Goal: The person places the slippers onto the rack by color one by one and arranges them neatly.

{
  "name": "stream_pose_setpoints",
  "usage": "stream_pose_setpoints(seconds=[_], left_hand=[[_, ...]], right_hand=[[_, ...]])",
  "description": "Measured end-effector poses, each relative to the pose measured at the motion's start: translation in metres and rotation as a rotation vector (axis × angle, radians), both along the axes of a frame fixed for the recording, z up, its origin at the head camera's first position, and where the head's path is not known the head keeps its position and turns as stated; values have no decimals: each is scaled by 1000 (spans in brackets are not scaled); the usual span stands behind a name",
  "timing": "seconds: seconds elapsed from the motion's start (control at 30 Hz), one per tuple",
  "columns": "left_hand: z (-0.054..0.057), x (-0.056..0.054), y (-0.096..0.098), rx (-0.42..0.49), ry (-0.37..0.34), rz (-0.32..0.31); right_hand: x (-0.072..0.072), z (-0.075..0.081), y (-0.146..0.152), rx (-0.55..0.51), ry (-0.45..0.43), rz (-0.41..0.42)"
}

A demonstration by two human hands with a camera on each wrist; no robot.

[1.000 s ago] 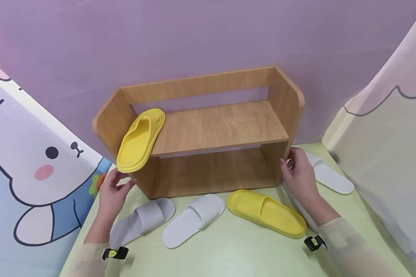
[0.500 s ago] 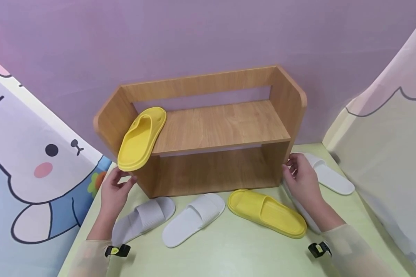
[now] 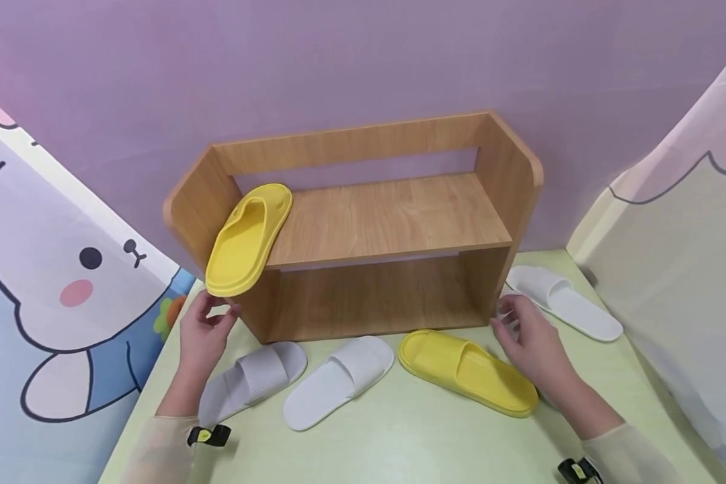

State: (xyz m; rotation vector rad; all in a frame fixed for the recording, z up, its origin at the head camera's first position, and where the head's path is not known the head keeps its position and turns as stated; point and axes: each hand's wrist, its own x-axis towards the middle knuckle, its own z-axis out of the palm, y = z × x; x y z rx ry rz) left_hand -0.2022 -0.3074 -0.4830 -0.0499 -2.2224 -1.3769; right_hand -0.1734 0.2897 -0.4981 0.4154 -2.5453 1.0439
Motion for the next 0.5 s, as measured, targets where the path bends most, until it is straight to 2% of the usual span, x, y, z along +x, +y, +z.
stream_pose_setpoints(seconds=[0.17,0.3,0.5], left_hand=[[-1,0,0,-26,20,-17],[-1,1,1,-45,26,-27],[1,3,0,-56,18,-5]], right_hand=[[8,-7,0,47,37,39],[15,-13,2,69,61,103],[25,-22,0,80,26,203]])
